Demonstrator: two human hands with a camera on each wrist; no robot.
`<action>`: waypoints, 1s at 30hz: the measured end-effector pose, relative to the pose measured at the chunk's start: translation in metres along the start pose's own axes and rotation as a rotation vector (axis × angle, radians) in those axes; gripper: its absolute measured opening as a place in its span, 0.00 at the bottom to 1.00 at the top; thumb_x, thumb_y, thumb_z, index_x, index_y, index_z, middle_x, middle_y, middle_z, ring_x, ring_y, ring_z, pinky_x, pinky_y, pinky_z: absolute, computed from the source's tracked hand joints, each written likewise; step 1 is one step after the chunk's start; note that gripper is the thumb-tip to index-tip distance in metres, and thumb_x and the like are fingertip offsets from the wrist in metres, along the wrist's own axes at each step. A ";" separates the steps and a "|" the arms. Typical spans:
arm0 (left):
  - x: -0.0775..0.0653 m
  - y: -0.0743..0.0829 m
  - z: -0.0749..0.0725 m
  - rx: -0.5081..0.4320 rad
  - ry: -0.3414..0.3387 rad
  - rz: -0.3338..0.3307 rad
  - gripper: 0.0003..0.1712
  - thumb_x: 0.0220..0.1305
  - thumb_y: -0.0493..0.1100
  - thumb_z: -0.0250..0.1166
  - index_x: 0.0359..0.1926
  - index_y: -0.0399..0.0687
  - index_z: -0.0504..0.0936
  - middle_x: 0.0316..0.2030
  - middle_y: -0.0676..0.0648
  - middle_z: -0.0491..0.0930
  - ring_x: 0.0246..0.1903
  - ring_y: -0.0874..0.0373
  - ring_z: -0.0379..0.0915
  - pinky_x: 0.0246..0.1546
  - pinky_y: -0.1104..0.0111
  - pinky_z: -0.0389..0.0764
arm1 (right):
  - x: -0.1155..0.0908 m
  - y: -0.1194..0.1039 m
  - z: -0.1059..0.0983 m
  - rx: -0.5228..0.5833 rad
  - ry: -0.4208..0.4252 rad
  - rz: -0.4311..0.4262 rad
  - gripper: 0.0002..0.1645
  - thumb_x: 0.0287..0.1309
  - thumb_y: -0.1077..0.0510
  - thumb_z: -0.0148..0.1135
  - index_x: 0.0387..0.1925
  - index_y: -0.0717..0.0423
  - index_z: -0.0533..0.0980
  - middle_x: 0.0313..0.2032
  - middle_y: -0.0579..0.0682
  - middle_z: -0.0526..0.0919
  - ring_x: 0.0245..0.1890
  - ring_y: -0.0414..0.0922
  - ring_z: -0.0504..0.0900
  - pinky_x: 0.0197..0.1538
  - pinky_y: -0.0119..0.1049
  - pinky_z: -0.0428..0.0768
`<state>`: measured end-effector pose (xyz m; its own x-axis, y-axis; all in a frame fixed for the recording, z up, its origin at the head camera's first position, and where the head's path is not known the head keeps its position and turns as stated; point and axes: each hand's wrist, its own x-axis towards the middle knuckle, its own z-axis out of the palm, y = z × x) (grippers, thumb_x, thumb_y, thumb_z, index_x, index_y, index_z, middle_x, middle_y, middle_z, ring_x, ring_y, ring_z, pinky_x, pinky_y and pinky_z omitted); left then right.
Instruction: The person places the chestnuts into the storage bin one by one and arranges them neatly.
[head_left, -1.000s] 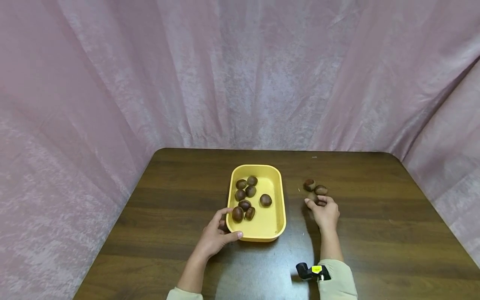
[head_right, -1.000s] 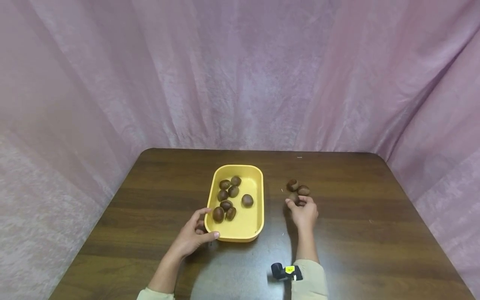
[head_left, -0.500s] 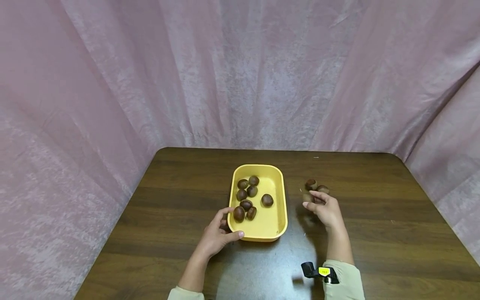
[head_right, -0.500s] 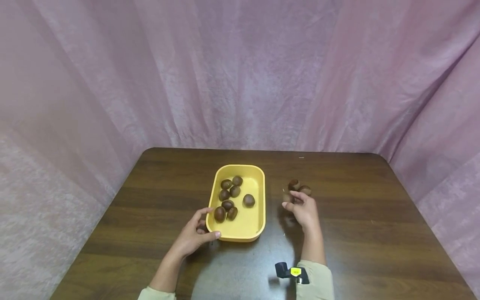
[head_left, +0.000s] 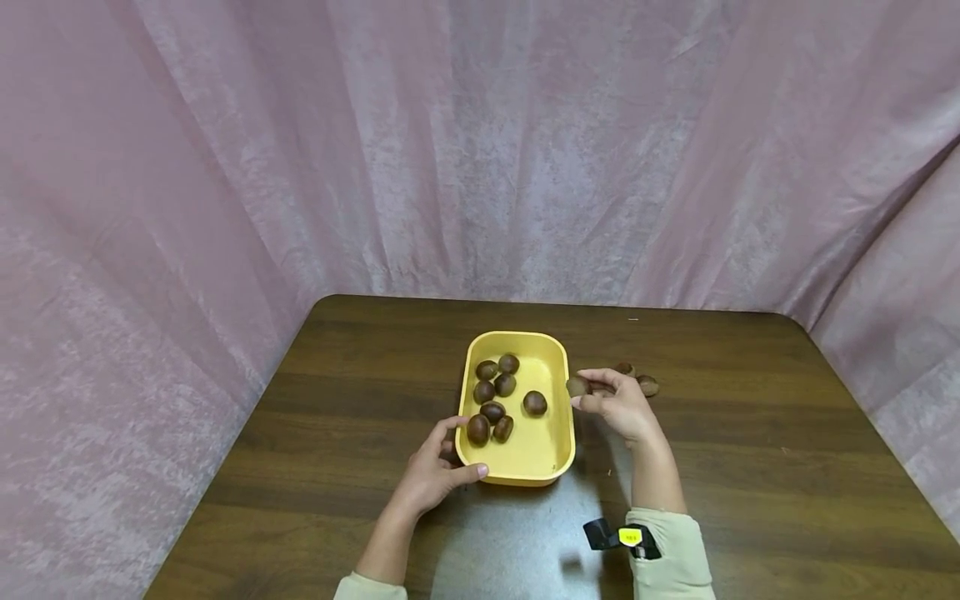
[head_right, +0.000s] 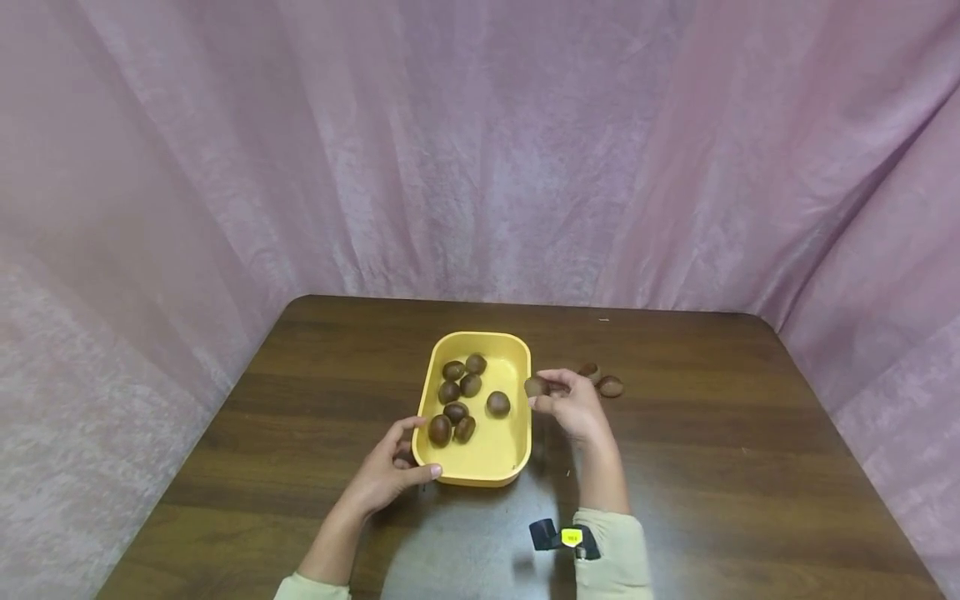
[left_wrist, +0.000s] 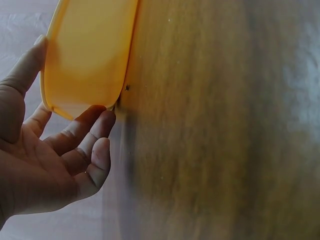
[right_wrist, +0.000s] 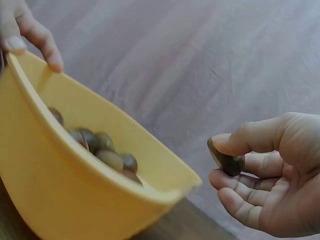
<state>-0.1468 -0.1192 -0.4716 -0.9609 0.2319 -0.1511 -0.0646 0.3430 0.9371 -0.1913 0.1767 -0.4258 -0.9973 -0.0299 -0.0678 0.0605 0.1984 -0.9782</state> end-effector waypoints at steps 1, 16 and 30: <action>0.000 0.000 0.000 -0.003 0.001 -0.001 0.44 0.45 0.50 0.76 0.62 0.57 0.64 0.40 0.38 0.73 0.30 0.52 0.75 0.26 0.63 0.73 | 0.001 -0.002 0.003 0.003 -0.019 -0.002 0.30 0.48 0.70 0.64 0.55 0.73 0.68 0.46 0.63 0.74 0.39 0.45 0.75 0.39 0.32 0.74; -0.002 0.003 0.000 0.026 0.028 0.027 0.42 0.45 0.47 0.76 0.61 0.54 0.66 0.37 0.40 0.73 0.27 0.54 0.73 0.25 0.63 0.72 | 0.034 -0.017 0.023 -0.074 -0.204 0.008 0.27 0.44 0.70 0.66 0.51 0.67 0.72 0.40 0.61 0.77 0.40 0.49 0.75 0.43 0.39 0.73; -0.001 0.005 0.003 0.023 0.017 0.021 0.43 0.45 0.47 0.76 0.62 0.54 0.65 0.40 0.37 0.73 0.27 0.53 0.72 0.24 0.63 0.72 | 0.061 -0.019 0.045 -0.222 -0.303 0.021 0.25 0.40 0.71 0.69 0.46 0.66 0.77 0.29 0.54 0.73 0.25 0.44 0.70 0.31 0.39 0.72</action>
<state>-0.1455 -0.1151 -0.4673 -0.9664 0.2241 -0.1257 -0.0380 0.3592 0.9325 -0.2511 0.1271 -0.4205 -0.9361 -0.3051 -0.1749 0.0373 0.4085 -0.9120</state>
